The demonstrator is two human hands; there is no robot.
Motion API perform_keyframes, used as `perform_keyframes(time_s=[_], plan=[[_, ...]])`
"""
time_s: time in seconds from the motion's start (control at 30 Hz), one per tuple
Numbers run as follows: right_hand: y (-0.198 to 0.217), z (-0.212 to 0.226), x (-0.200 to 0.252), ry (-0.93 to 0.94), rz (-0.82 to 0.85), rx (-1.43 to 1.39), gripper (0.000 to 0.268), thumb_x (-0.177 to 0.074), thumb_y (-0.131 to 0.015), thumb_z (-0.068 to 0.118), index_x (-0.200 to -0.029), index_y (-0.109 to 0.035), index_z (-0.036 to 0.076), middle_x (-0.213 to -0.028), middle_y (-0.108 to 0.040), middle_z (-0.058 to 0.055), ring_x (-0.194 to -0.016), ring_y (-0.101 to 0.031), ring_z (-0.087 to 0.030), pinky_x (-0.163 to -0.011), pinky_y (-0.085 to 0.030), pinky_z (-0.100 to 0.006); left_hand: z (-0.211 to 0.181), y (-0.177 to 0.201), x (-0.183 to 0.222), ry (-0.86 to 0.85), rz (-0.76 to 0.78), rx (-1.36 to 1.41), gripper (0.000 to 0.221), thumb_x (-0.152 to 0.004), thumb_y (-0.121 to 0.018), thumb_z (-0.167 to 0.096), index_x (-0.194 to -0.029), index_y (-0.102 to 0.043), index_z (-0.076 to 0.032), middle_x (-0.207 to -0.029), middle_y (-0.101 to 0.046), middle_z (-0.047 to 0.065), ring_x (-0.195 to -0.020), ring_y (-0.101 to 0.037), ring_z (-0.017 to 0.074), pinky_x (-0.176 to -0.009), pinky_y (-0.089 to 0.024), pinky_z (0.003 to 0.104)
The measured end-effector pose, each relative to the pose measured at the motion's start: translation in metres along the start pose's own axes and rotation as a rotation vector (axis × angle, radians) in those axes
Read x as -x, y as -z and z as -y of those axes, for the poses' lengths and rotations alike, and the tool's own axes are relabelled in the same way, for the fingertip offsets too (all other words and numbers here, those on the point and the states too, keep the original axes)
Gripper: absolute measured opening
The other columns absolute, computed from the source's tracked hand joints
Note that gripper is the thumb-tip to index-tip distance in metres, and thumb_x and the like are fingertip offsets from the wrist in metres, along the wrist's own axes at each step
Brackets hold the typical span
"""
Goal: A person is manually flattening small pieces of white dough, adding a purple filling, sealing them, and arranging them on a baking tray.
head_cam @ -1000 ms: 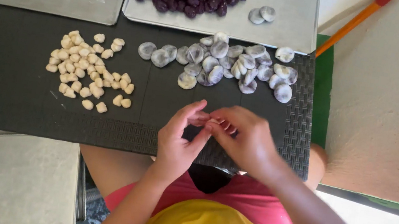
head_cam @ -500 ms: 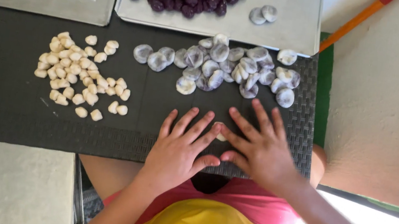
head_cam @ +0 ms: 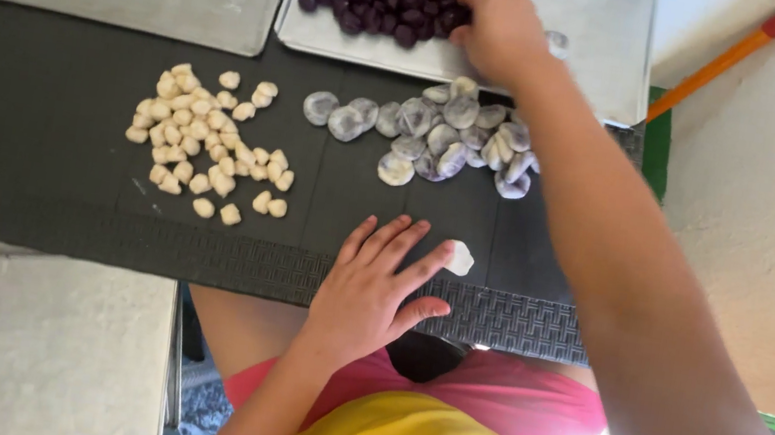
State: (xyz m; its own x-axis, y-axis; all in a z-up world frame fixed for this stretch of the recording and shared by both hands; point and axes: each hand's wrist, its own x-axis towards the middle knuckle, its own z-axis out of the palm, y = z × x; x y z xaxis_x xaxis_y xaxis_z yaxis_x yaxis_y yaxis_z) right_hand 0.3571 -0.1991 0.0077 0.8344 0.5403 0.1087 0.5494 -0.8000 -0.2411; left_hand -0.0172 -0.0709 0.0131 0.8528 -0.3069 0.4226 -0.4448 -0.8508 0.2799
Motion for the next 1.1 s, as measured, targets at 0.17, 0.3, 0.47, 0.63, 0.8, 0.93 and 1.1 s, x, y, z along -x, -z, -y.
perform_keyframes(time_s=[0.17, 0.3, 0.47, 0.63, 0.8, 0.93, 1.1], plan=[[0.034, -0.008, 0.068, 0.268, -0.326, -0.191, 0.022, -0.099, -0.07, 0.014, -0.117, -0.083, 0.017, -0.091, -0.062, -0.01, -0.087, -0.064, -0.029, -0.081, -0.049, -0.045, 0.0, -0.007, 0.002, -0.025, 0.062, -0.058, 0.059, -0.101, -0.052, -0.068, -0.15, -0.057, -0.035, -0.158, -0.053, 0.014, -0.143, -0.052, 0.0335, -0.12, -0.036, 0.056], [0.097, 0.075, 0.211, 0.208, -0.213, -0.452, 0.021, -0.1, -0.079, 0.001, -0.118, -0.068, 0.001, -0.101, -0.061, -0.01, -0.082, -0.055, -0.019, -0.075, -0.048, -0.034, 0.0, -0.013, -0.012, -0.005, 0.088, 0.072, 0.043, -0.097, -0.064, -0.058, -0.126, -0.076, -0.029, -0.141, -0.066, 0.01, -0.129, -0.058, 0.0355, -0.105, -0.042, 0.056], [0.043, 0.1, 0.301, 0.275, -0.392, -0.255, 0.014, -0.09, -0.081, 0.014, -0.104, -0.08, 0.01, -0.099, -0.079, -0.009, -0.09, -0.075, -0.032, -0.076, -0.061, -0.046, -0.004, -0.039, -0.03, 0.291, -0.105, 0.125, 0.01, -0.087, -0.081, -0.038, -0.096, -0.081, -0.034, -0.086, -0.057, -0.007, -0.085, -0.057, 0.0207, -0.074, -0.044, 0.039], [0.02, 0.098, 0.323, 0.293, -0.377, -0.218, 0.013, -0.096, -0.073, 0.018, -0.105, -0.08, 0.011, -0.104, -0.077, -0.007, -0.098, -0.071, -0.034, -0.08, -0.055, -0.044, -0.006, -0.035, -0.035, 0.306, -0.009, 0.239, 0.009, -0.09, -0.078, -0.025, -0.098, -0.075, -0.026, -0.09, -0.06, -0.004, -0.086, -0.061, 0.0256, -0.074, -0.046, 0.041], [0.019, 0.084, 0.294, 0.284, -0.315, -0.393, 0.045, -0.092, -0.081, 0.031, -0.128, -0.075, 0.006, -0.116, -0.075, -0.014, -0.106, -0.069, -0.041, -0.089, -0.058, -0.049, -0.006, -0.021, -0.031, 0.291, -0.011, 0.579, 0.031, -0.084, -0.087, -0.017, -0.109, -0.069, -0.018, -0.09, -0.077, 0.0, -0.09, -0.075, 0.0266, -0.086, -0.053, 0.041], [0.012, 0.095, 0.296, 0.284, -0.307, -0.474, 0.024, -0.089, -0.084, 0.022, -0.108, -0.077, 0.008, -0.108, -0.076, -0.008, -0.105, -0.072, -0.034, -0.09, -0.057, -0.045, 0.005, -0.024, -0.019, 0.244, -0.117, 0.62, 0.035, -0.089, -0.083, -0.018, -0.123, -0.074, -0.018, -0.106, -0.076, 0.004, -0.096, -0.074, 0.0276, -0.09, -0.057, 0.041], [0.044, 0.114, 0.313, -0.046, -0.214, -1.087, 0.058, -0.074, -0.095, 0.006, -0.127, -0.072, -0.002, -0.097, -0.074, -0.013, -0.07, -0.072, -0.015, -0.066, -0.067, -0.03, -0.014, -0.001, -0.021, 0.409, -0.139, 0.999, 0.018, -0.091, -0.082, -0.006, -0.107, -0.079, -0.011, -0.091, -0.08, 0.004, -0.079, -0.078, 0.0155, -0.076, -0.064, 0.031]])
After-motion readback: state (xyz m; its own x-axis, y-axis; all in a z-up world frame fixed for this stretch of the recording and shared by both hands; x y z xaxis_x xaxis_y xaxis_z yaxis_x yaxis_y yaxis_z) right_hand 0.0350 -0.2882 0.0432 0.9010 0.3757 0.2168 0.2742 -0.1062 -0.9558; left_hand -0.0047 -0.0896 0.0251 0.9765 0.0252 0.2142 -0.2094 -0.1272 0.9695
